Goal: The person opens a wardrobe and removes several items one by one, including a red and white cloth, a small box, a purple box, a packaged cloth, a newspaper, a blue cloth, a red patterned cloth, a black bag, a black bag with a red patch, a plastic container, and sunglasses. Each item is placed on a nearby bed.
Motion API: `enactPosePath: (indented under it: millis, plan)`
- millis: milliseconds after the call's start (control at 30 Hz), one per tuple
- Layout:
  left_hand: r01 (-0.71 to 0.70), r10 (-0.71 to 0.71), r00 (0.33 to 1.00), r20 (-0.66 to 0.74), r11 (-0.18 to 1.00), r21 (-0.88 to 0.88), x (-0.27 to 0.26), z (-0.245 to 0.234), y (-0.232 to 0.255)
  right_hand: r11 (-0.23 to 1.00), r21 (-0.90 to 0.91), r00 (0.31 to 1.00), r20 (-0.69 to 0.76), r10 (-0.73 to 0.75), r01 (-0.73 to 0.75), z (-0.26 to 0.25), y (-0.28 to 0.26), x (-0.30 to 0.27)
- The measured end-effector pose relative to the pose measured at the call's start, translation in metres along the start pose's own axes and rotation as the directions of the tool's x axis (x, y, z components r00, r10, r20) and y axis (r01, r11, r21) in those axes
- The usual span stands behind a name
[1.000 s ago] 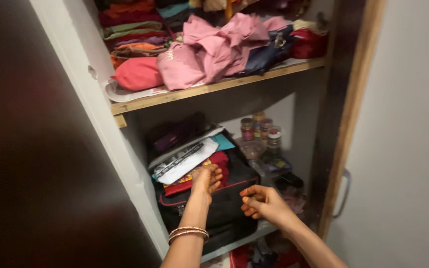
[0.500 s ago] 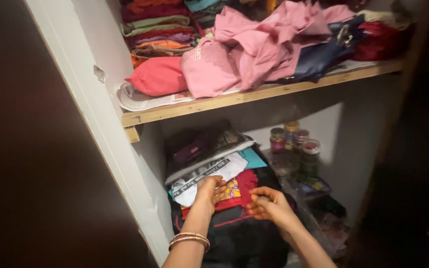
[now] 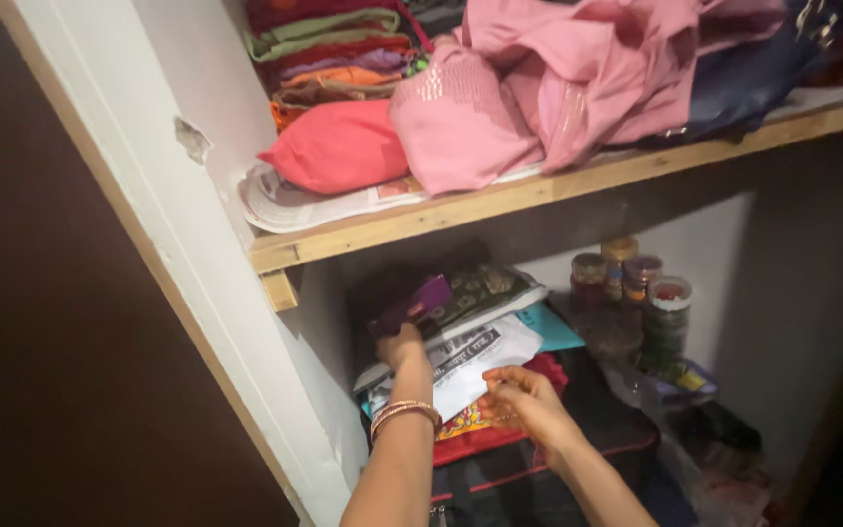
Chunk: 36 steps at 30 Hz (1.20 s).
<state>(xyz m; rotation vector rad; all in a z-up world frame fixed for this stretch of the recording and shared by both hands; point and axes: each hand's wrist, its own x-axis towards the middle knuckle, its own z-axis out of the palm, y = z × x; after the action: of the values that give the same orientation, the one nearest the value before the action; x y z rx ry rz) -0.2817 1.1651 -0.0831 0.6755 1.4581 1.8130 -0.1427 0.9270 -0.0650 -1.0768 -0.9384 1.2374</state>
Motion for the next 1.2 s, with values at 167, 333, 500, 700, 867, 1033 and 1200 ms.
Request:
enactPosePath:
  millis: [167, 333, 500, 700, 867, 1033, 1200]
  plan:
    - [-0.264, 0.237, 0.965, 0.116, 0.859, 0.439, 0.01, -0.015, -0.04, 0.999, 0.03, 0.999, -0.035, -0.027, 0.028, -0.01, 0.006, 0.03]
    - [-0.676, 0.431, 0.734, 0.526, 0.386, 0.627, -0.016, -0.045, -0.033, 0.996, 0.064, 0.995, -0.074, -0.06, 0.065, -0.02, 0.002, 0.053]
    - [-0.835, 0.495, 0.516, 0.699, 0.11, 0.539, -0.026, -0.055, 0.018, 0.999, 0.041, 0.995, -0.101, -0.02, 0.024, -0.021, 0.014, 0.051]
    - [-0.856, 0.453, 0.513, 0.729, 0.204, 0.475, -0.083, -0.088, 0.048, 0.998, 0.048, 0.983, -0.178, -0.041, 0.05, -0.014, 0.014, 0.057]
    - [-0.862, 0.502, 0.507, 0.701, 0.304, 0.406, -0.135, -0.124, 0.075, 0.97, -0.053, 0.89, -0.387, -0.239, 0.237, -0.002, 0.0, 0.078]
    - [-0.843, 0.396, 0.523, 0.755, 0.372, 0.389, -0.147, -0.157, 0.074, 0.769, -0.477, 0.703, -0.362, -0.612, 0.425, 0.02, -0.028, 0.094]
    - [-0.494, 0.21, 0.717, 0.664, 0.826, 0.272, -0.11, -0.165, 0.041, 0.783, -0.61, 0.914, -0.239, -0.329, 0.122, 0.044, -0.039, 0.076]
